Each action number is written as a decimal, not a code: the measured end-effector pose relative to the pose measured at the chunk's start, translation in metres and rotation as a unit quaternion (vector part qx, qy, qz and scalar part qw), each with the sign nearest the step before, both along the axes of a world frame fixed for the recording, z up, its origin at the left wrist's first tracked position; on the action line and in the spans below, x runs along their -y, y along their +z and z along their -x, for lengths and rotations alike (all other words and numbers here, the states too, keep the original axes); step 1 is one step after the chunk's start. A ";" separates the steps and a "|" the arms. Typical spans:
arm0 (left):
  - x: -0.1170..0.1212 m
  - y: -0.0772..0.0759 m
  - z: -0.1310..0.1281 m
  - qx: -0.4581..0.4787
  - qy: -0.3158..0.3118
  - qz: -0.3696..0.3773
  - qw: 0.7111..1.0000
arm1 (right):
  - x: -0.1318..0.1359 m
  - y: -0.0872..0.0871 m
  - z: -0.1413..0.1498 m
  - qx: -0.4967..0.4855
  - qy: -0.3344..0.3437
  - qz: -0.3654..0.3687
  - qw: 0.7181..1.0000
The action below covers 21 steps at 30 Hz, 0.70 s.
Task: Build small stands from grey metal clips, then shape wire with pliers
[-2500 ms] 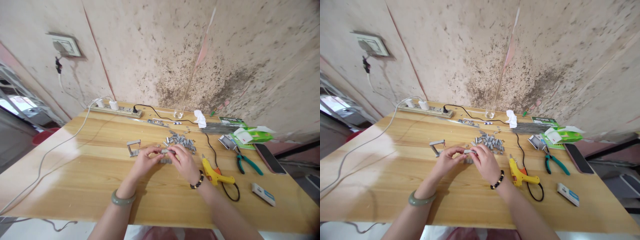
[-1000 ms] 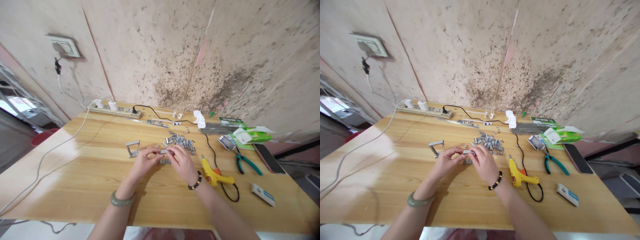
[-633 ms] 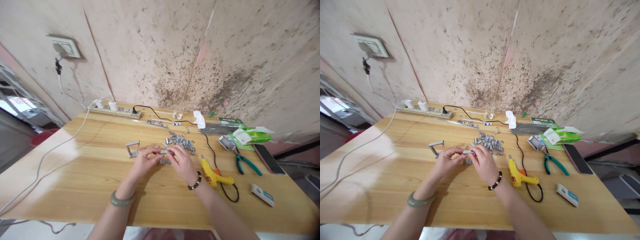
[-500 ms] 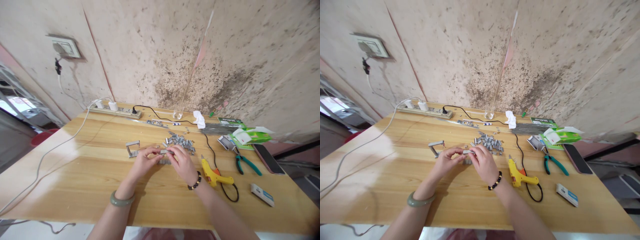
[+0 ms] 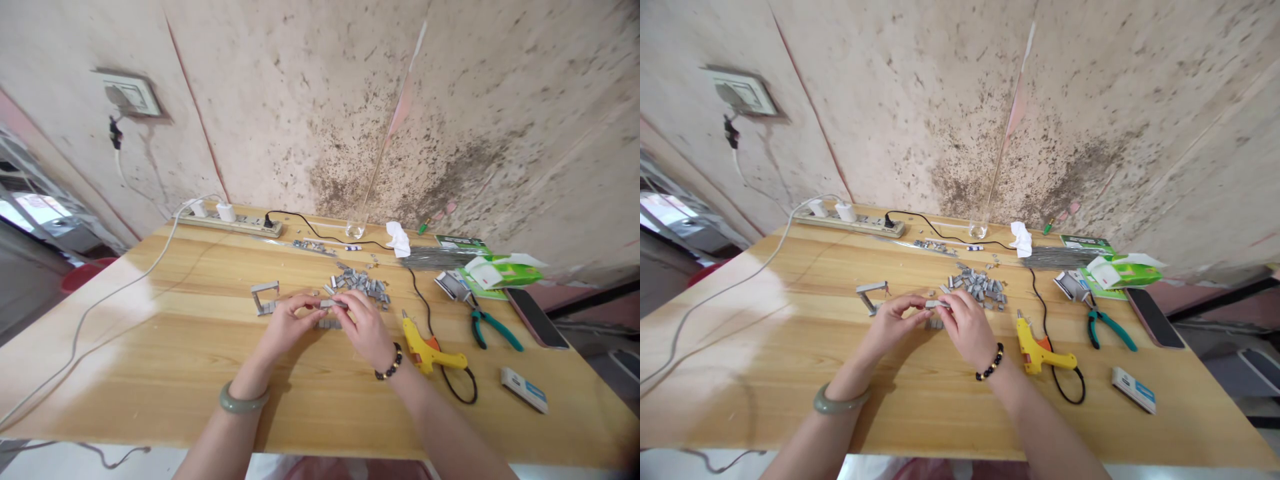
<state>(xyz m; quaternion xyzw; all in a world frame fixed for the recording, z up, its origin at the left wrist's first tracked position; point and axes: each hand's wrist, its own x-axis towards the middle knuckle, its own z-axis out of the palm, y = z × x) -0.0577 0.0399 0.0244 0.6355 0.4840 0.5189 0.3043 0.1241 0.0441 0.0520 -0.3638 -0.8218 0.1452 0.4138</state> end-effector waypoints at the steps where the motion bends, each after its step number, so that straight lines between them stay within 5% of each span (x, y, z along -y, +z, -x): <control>1: 0.000 0.000 0.000 -0.001 -0.002 0.000 1.000 | 0.000 0.000 0.000 0.000 0.000 -0.001 1.000; 21: 0.001 0.003 -0.001 -0.008 -0.003 0.000 1.000 | 0.001 0.001 0.000 -0.003 -0.002 -0.005 1.000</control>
